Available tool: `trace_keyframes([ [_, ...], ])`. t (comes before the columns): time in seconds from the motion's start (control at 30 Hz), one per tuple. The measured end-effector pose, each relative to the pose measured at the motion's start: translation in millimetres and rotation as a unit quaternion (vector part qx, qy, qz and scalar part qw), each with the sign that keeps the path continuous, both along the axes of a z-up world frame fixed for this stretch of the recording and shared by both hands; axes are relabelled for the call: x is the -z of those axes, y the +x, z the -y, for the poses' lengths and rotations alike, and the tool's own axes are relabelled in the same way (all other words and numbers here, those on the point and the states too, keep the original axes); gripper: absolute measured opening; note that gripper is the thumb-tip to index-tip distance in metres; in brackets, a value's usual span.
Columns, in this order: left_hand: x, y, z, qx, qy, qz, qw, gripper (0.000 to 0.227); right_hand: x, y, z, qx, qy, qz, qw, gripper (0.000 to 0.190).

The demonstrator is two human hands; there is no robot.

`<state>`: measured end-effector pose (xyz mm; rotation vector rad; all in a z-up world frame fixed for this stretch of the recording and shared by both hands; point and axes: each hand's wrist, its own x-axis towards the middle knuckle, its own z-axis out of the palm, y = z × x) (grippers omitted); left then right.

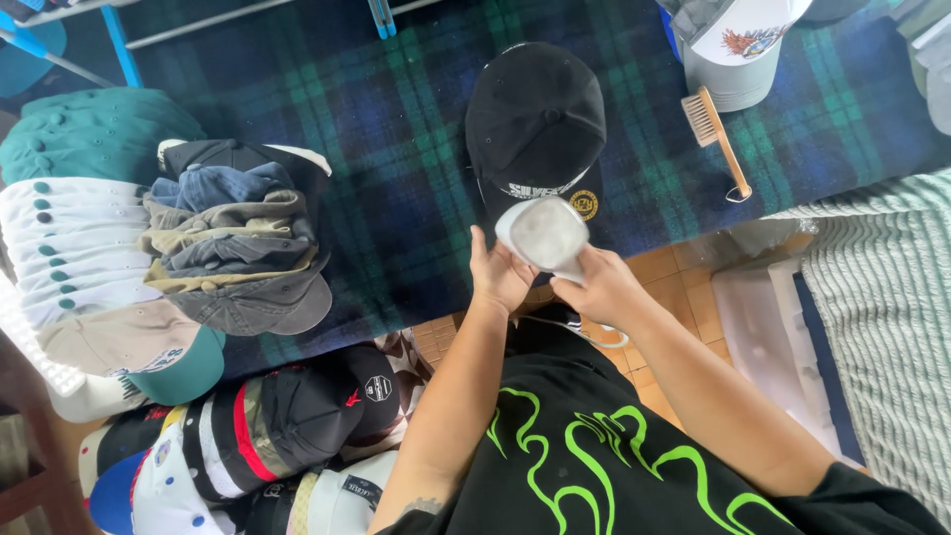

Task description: Cleaning a baseball cap by brushing it with a small brush and using a hair dryer to remove dust or lint.

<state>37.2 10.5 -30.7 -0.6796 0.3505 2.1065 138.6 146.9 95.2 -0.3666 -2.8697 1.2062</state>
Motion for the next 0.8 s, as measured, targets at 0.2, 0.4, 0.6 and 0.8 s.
trace_keyframes([
  [0.2,39.0,2.8,2.3,-0.035,-0.032,0.017,0.999,0.068,-18.4,-35.4,33.5,-0.014,0.022,0.126,0.992,0.050],
  [0.4,16.7,-4.3,-3.9,-0.028,-0.062,0.026,0.997,0.069,-8.3,-69.4,65.3,-0.030,0.072,0.119,0.990,0.051],
  [0.6,-9.0,-7.5,1.7,-0.039,-0.093,0.036,0.994,0.071,-12.8,-63.3,64.4,-0.037,0.071,0.131,0.988,0.052],
  [0.8,-1.9,-8.6,8.9,-0.046,-0.118,0.054,0.990,0.073,1.2,-12.8,29.7,0.011,0.072,0.128,0.989,0.059],
])
